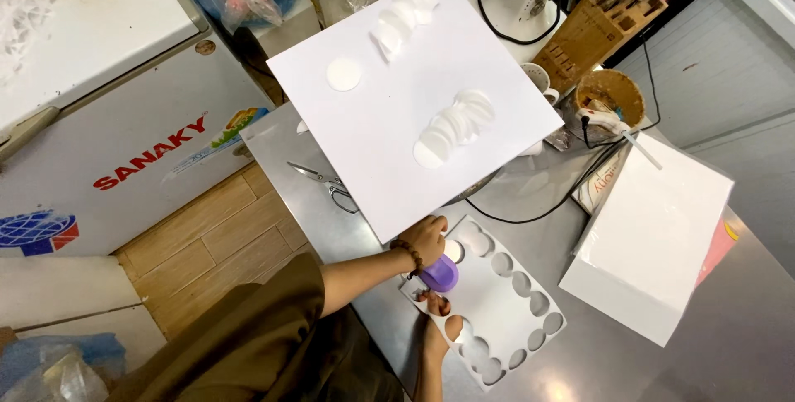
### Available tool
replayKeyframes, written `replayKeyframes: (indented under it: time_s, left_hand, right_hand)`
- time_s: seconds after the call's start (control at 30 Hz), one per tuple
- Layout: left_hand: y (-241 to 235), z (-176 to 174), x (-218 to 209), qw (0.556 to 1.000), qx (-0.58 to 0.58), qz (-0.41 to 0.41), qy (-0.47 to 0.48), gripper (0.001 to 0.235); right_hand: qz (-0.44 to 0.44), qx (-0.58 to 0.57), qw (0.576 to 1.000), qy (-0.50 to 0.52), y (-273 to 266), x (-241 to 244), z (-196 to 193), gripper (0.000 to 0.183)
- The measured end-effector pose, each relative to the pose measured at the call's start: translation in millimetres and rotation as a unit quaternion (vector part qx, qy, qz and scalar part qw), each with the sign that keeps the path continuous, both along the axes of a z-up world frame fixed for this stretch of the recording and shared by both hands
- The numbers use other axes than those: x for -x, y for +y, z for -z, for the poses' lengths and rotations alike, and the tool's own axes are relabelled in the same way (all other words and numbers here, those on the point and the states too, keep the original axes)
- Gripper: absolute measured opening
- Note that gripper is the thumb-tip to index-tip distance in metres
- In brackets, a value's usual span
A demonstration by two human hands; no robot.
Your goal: The person uses a purple hand-held paper punch to cut circles from white paper sheets, then folds and shapes the cut circles into petal forms by hand. The person arranges the shaped petals in rows on a white board, building up a decorative flower design.
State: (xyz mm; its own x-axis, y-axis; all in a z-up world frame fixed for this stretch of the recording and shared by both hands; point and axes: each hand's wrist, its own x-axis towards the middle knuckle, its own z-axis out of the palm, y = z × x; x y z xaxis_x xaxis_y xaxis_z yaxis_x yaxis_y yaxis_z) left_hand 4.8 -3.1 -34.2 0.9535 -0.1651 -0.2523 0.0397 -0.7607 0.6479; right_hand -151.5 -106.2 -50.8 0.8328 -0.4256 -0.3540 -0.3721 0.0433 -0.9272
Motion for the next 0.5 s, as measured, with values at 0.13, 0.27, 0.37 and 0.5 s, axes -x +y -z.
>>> replayKeyframes:
  time_s: [0.13,0.27,0.37,0.5]
  left_hand:
    - [4,6,-8,0.998,0.058,0.003,0.008,0.020]
    - [5,-5,-1,0.998,0.052,-0.007,0.030,0.020]
    - [3,-1,1,0.996,0.061,-0.029,0.057,0.026]
    - [0,-21,2,0.999,0.050,-0.018,-0.001,0.035]
  right_hand:
    - [-0.009,0.030,1.000,0.007,-3,-8,11,0.030]
    - [0.003,0.044,0.998,0.043,-2,-4,7,0.028]
    - [0.008,-0.007,1.000,0.016,-3,2,20,0.027]
    - [0.053,-0.100,0.993,-0.026,-8,6,35,0.025]
